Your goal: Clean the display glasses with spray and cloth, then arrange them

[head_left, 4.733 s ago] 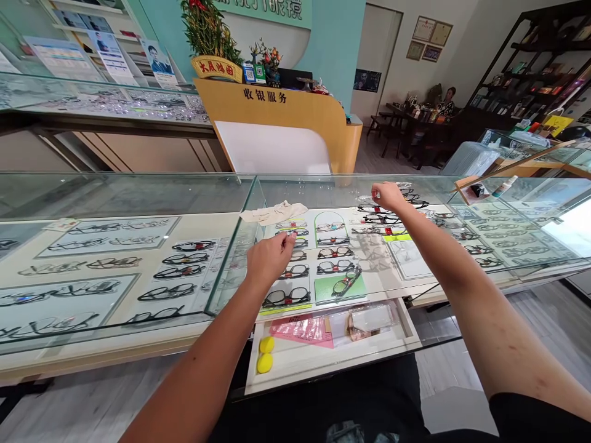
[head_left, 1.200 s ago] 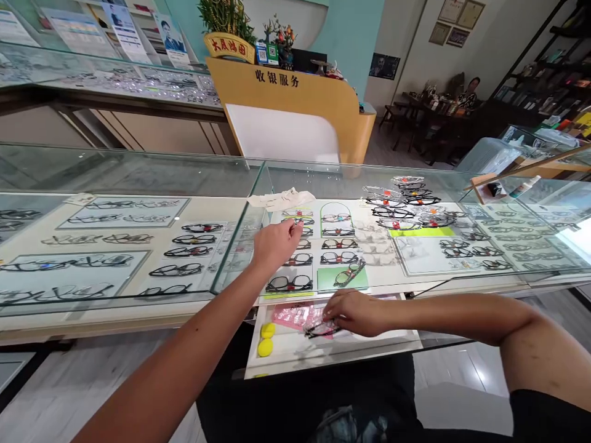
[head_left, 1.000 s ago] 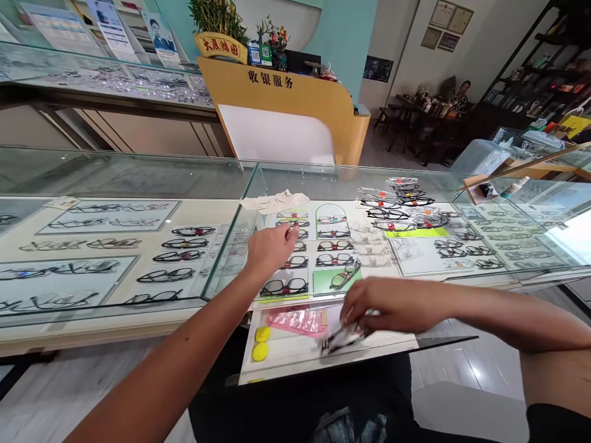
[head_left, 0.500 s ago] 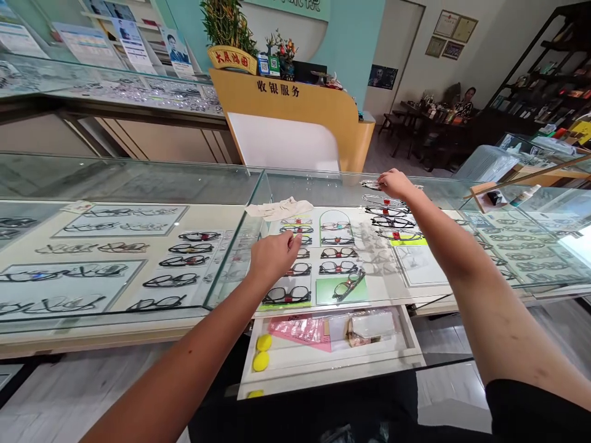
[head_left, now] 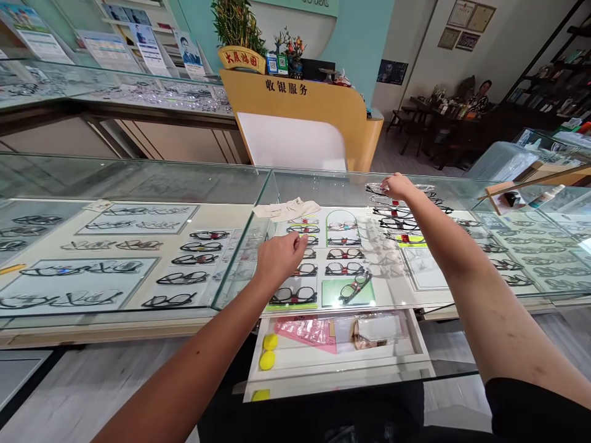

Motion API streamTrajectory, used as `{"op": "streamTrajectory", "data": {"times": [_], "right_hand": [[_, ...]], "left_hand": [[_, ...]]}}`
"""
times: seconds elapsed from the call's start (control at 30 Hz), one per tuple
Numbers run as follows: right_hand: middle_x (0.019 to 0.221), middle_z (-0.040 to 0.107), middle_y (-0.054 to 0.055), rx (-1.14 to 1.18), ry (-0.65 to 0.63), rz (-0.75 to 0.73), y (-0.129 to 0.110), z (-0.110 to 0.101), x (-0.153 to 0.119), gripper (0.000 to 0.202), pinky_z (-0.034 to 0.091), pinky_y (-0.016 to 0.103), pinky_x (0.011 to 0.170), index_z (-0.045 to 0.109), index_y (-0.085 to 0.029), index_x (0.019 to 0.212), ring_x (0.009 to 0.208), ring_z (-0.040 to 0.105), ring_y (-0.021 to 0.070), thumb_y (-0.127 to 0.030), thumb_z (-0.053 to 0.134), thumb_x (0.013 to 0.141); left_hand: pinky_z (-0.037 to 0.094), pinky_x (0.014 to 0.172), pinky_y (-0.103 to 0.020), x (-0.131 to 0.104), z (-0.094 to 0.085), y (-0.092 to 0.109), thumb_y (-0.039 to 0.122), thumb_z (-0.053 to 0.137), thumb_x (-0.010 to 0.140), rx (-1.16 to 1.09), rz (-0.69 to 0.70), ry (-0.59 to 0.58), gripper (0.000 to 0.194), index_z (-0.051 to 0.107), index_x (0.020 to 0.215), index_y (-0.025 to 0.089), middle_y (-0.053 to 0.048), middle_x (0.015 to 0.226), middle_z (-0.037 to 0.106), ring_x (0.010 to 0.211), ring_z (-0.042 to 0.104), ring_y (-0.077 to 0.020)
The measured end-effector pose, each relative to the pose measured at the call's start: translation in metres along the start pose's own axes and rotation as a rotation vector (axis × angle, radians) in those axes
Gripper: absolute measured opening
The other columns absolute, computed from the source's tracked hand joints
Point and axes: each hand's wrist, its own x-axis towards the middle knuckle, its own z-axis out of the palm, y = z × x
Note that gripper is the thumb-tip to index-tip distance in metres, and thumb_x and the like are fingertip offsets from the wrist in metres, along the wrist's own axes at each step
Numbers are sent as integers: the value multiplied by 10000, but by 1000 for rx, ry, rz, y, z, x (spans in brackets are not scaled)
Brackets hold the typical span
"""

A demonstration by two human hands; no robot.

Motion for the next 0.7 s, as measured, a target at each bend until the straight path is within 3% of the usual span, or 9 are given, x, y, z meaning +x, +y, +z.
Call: {"op": "streamTrajectory", "data": {"times": [0.1,0.2,0.3,0.4,0.47,0.53,0.7], "right_hand": [[1287,772,214,32,11,84,-9,-18,-9,219,539,464,1075,853,-132,1084,1202,615,362,-263,708,986],[1265,743,214,55,131,142,-26,-43,-24,221,533,437,1010,807,-149,1068,1151,625,355,-293,643,1036],[980,700,157,78,269,196,-49,-64,-50,442,500,388,847,715,-195,916,888,591,282,-445,446,1164],[659,425,25,186,428,233,-60,-77,-84,660,384,351,699,475,-246,687,657,391,199,-647,334,1192],[630,301,-17,252,535,254,-47,-77,-110,673,316,343,679,346,-252,659,621,308,166,-670,377,1185],[630,303,-28,246,601,337,-17,-71,-139,629,287,350,696,320,-255,667,617,309,159,-586,424,1192],[660,378,-15,156,546,927,80,-35,-227,486,280,403,740,382,-285,685,682,361,201,-342,591,1119]], "left_hand": [[239,649,-373,0,0,0,563,349,1125,0,6,7,505,588,816,243,-92,770,738,764,694,-295],[237,646,-374,0,1,0,570,338,1123,7,7,9,504,562,812,243,-92,777,737,766,694,-293],[242,645,-371,1,2,1,578,327,1121,22,-4,5,505,561,821,246,-93,792,742,795,706,-300],[254,650,-368,1,2,1,581,316,1118,34,-4,9,512,594,844,250,-99,808,748,819,716,-311],[261,652,-370,1,2,3,576,314,1117,46,7,9,516,620,861,250,-108,820,753,826,720,-318],[263,652,-372,-1,2,4,571,315,1116,63,16,8,516,633,871,248,-116,827,756,829,723,-324],[249,645,-368,-1,4,4,559,340,1107,70,48,43,484,601,845,247,-112,803,741,800,712,-310]]}}
